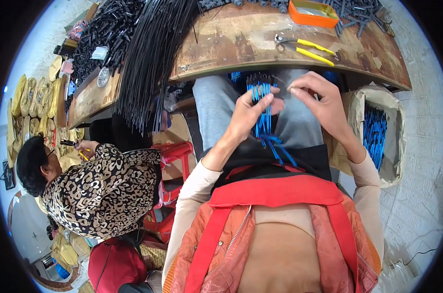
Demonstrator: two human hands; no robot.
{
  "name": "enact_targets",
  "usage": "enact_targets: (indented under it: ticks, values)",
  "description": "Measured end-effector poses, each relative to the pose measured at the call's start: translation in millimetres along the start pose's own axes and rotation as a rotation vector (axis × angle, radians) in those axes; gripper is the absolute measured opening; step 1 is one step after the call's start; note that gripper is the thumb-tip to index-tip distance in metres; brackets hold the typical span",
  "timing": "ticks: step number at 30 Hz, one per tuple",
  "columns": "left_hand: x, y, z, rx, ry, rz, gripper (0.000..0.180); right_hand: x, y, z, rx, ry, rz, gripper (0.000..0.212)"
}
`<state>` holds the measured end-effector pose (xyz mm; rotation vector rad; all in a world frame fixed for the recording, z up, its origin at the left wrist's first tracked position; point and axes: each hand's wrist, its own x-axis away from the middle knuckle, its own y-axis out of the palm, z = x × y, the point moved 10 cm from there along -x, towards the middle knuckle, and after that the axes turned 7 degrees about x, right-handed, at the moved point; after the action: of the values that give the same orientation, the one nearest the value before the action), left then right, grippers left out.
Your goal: Assembling and bundling electrical wires and components on a factory production line.
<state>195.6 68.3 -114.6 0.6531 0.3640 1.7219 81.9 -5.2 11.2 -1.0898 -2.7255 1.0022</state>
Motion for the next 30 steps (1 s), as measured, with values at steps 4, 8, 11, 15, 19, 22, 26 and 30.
enact_targets:
  ticks: [4,8,11,15,19,22,26,30]
  values:
    - [20,-6,-20,0.067,-0.115,0.054,0.023,8,16,-5,0.157,-0.147,-0.008,0.022]
    - [21,-13,-19,0.092,-0.072,0.038,0.023,4,30,-15,0.318,-0.186,0.000,0.044]
    - [21,-12,-22,0.123,-0.125,0.047,0.023,1,34,-11,0.388,-0.172,-0.004,0.046]
    - [22,-17,-22,0.088,-0.126,0.063,0.023,-1,35,-16,0.466,-0.257,0.008,0.049]
    - [21,-21,-22,0.092,-0.129,0.073,0.023,1,40,-13,0.494,-0.231,-0.045,0.054]
    - [20,-20,-19,0.084,-0.148,0.079,0.023,1,41,-12,0.547,-0.233,-0.067,0.058]
    - [19,-20,-18,0.043,-0.139,0.070,0.023,0,41,-17,0.585,-0.271,-0.067,0.059]
    - [19,-18,-18,0.042,-0.121,0.068,0.024,1,41,-26,0.671,-0.345,-0.057,0.058]
